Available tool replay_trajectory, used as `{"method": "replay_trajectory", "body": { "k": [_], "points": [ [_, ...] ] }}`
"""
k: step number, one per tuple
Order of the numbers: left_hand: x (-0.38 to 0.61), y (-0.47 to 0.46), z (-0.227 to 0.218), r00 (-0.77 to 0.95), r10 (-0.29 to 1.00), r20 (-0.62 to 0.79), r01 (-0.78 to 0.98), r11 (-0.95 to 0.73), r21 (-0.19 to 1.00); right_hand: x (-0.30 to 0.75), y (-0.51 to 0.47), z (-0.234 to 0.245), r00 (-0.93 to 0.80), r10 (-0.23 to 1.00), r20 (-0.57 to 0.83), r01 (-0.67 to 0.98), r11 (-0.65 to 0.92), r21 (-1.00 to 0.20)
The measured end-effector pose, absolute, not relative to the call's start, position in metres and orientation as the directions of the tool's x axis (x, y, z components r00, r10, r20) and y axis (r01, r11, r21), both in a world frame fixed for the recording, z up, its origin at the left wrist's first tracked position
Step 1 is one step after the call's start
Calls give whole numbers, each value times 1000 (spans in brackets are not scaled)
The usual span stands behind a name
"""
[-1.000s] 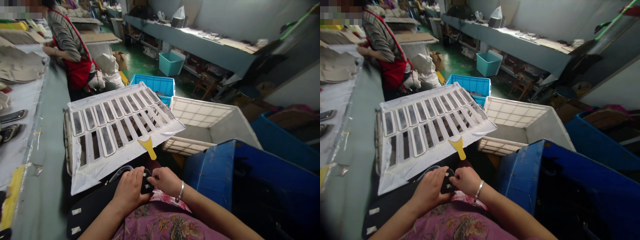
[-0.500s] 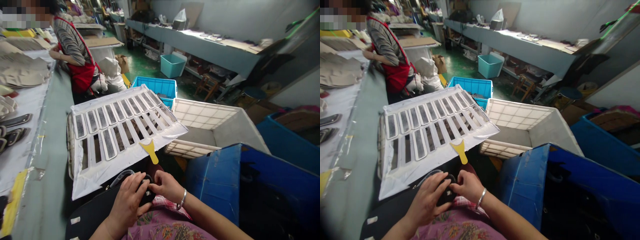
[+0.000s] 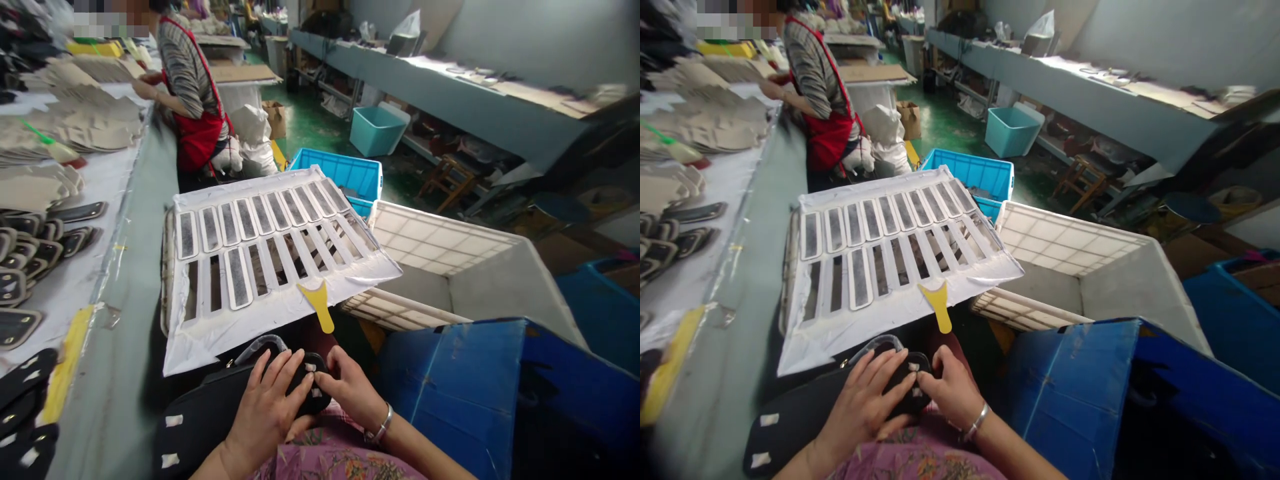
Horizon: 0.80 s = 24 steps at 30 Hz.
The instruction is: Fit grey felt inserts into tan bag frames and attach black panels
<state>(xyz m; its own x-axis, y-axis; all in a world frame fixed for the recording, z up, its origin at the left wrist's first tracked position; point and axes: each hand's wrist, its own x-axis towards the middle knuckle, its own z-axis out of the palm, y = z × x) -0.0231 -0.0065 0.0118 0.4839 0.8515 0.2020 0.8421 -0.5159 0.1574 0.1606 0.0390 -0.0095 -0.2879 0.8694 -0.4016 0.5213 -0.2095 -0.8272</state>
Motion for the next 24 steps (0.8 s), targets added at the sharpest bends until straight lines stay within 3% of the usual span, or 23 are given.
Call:
{"method": "replay_trajectory", "body": {
  "k": [4,7,9,12,16,24],
  "points": [
    [-56,-23,27,433,901,8,883,-426,199,164,41,2,-348,877,-333,545,-99,-832],
    [-86,-42,33,325,945,-31,925,-311,216,162,44,18,-457,883,-104,584,210,-784],
    [-97,-50,33,284,958,-37,937,-269,224,154,47,27,-642,767,13,546,469,-694],
    [-96,-49,32,254,966,-54,939,-233,252,135,53,34,-853,521,-11,424,683,-595],
    [-84,-36,32,264,962,-70,918,-228,325,121,58,28,-903,421,-83,387,716,-581],
    [-87,-29,34,329,943,-46,896,-297,332,124,56,25,-896,439,-70,389,698,-601]
  ]
}}
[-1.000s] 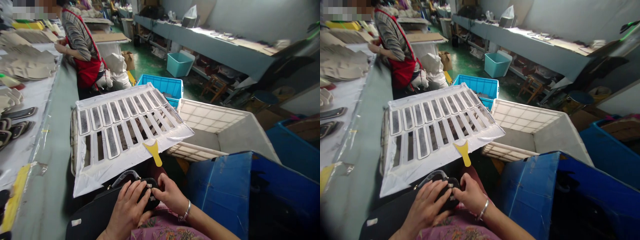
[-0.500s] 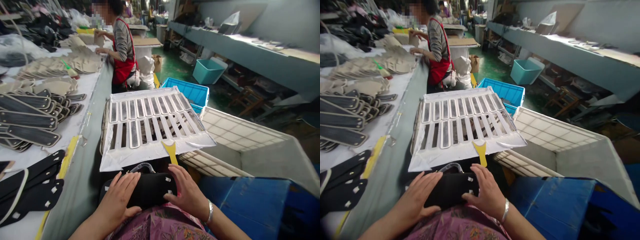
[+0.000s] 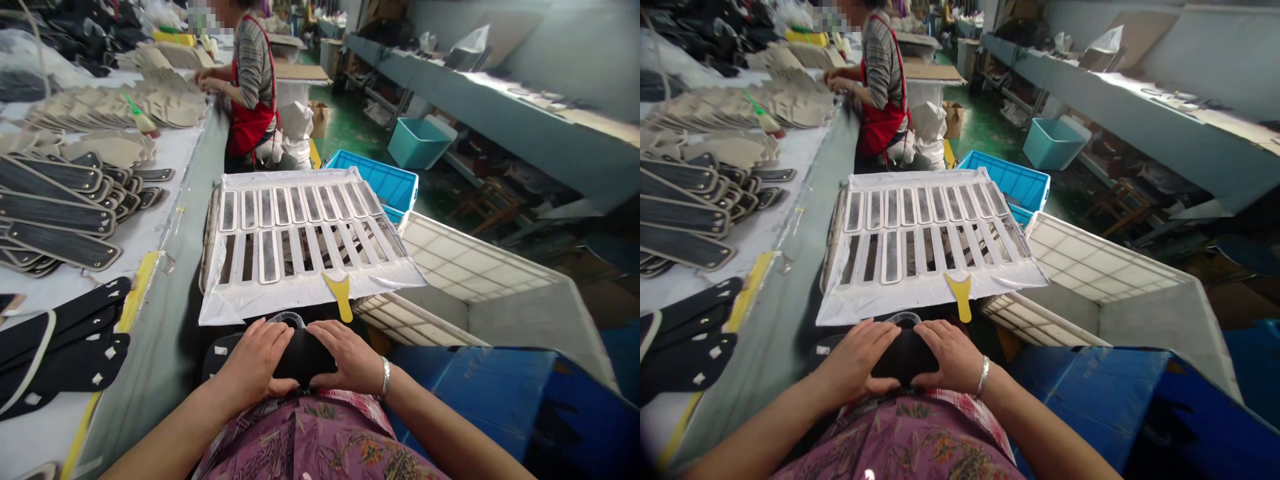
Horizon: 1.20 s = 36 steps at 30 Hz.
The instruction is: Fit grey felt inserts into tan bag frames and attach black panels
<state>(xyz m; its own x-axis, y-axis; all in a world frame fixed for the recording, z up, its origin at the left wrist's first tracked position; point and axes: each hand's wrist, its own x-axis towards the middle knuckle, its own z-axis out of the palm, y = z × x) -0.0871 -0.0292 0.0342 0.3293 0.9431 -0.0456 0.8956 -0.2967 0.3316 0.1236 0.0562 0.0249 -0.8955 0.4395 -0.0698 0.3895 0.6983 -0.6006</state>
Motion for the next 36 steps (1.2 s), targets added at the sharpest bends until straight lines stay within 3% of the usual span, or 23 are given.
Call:
{"method": "replay_trajectory", "body": {
  "k": [13,17,21,27,36],
  "points": [
    [-99,-30,35,360,911,-202,893,-274,357,121,53,32,-880,446,-164,461,718,-521],
    [-99,-31,36,358,918,-172,888,-277,368,118,48,37,-868,473,-150,481,729,-487],
    [-97,-32,35,345,928,-140,889,-276,365,106,36,37,-847,523,-93,516,768,-379],
    [-105,-38,30,340,938,-72,901,-303,310,95,29,22,-891,453,-16,433,840,-327],
    [-155,-63,29,286,956,-63,929,-261,262,92,28,18,-893,448,-42,441,852,-283]
  ]
}}
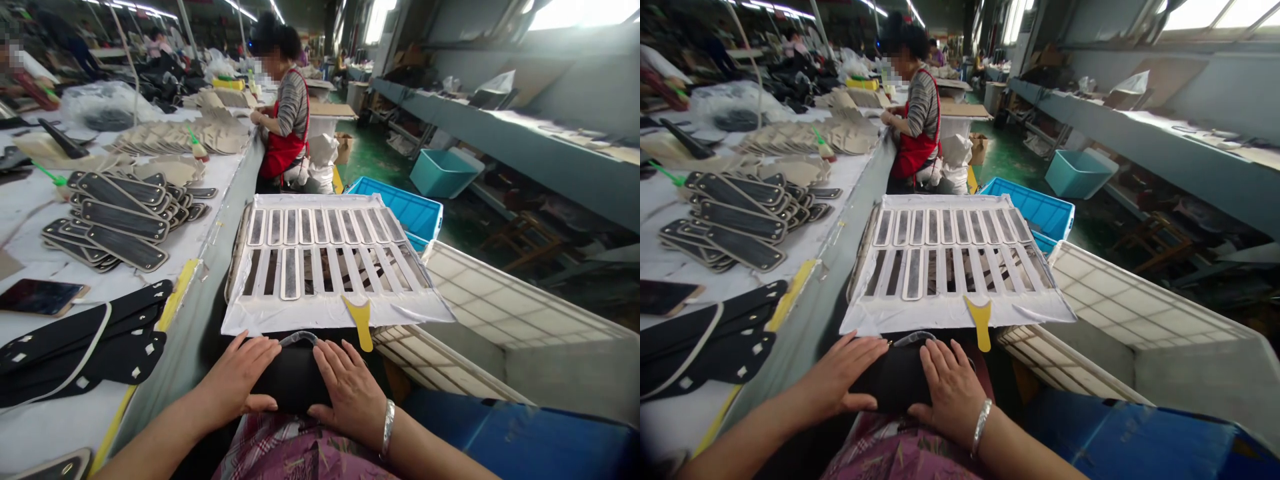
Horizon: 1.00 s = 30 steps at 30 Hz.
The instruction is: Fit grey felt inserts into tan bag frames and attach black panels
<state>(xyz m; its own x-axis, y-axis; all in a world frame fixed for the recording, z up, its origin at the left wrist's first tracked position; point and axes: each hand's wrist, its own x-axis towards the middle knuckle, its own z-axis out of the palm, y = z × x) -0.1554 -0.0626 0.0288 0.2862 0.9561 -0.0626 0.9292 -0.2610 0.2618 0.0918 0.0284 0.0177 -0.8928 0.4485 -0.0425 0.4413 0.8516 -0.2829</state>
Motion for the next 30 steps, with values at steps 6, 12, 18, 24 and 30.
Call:
{"method": "replay_trajectory", "body": {
  "k": [6,12,18,24,30],
  "points": [
    [-152,-60,27,288,956,-48,922,-263,285,60,22,11,-932,363,-16,351,886,-303],
    [-176,-75,27,146,987,-72,866,-93,491,38,20,15,-932,359,-49,353,870,-344],
    [-193,-106,23,-314,919,-238,440,363,822,36,21,17,-923,376,-86,382,863,-332],
    [-175,-100,19,-513,801,-309,268,491,829,32,21,18,-937,341,-81,350,899,-264],
    [-180,-96,26,-461,846,-268,363,455,813,32,21,17,-950,308,-46,311,929,-201]
  ]
}}
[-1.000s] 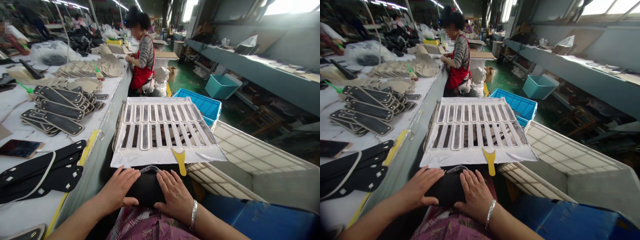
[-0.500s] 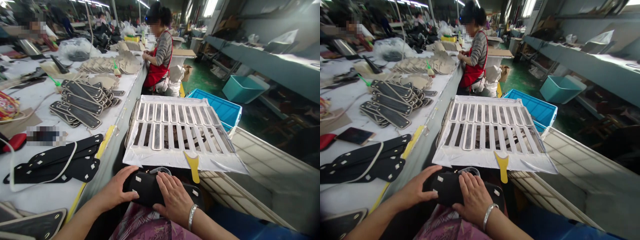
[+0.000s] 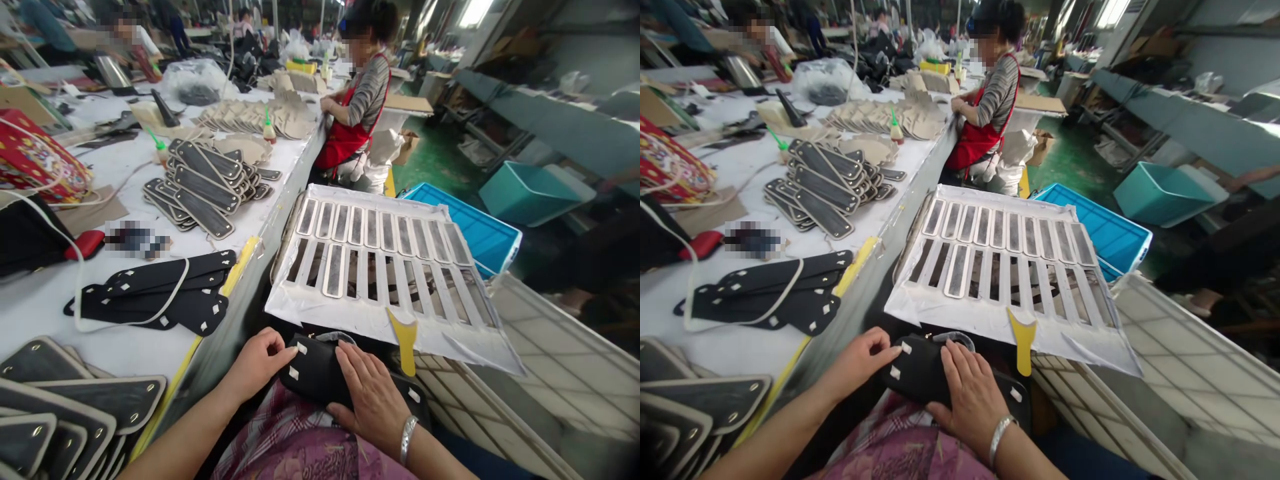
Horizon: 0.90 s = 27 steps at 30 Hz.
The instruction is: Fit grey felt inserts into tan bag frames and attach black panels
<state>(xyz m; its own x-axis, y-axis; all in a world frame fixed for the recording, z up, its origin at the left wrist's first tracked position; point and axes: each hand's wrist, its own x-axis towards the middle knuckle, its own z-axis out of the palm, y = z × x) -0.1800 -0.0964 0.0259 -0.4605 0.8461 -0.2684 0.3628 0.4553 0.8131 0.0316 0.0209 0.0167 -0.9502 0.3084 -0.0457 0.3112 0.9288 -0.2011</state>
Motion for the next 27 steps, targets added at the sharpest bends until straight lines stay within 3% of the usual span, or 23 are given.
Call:
{"method": "replay_trajectory", "body": {
  "k": [12,27],
  "points": [
    [-179,-99,28,-435,855,-282,374,456,808,33,22,13,-963,268,36,263,959,-108],
    [-177,-97,26,-398,864,-309,267,431,862,39,27,4,-974,215,71,215,977,-15]
  ]
}}
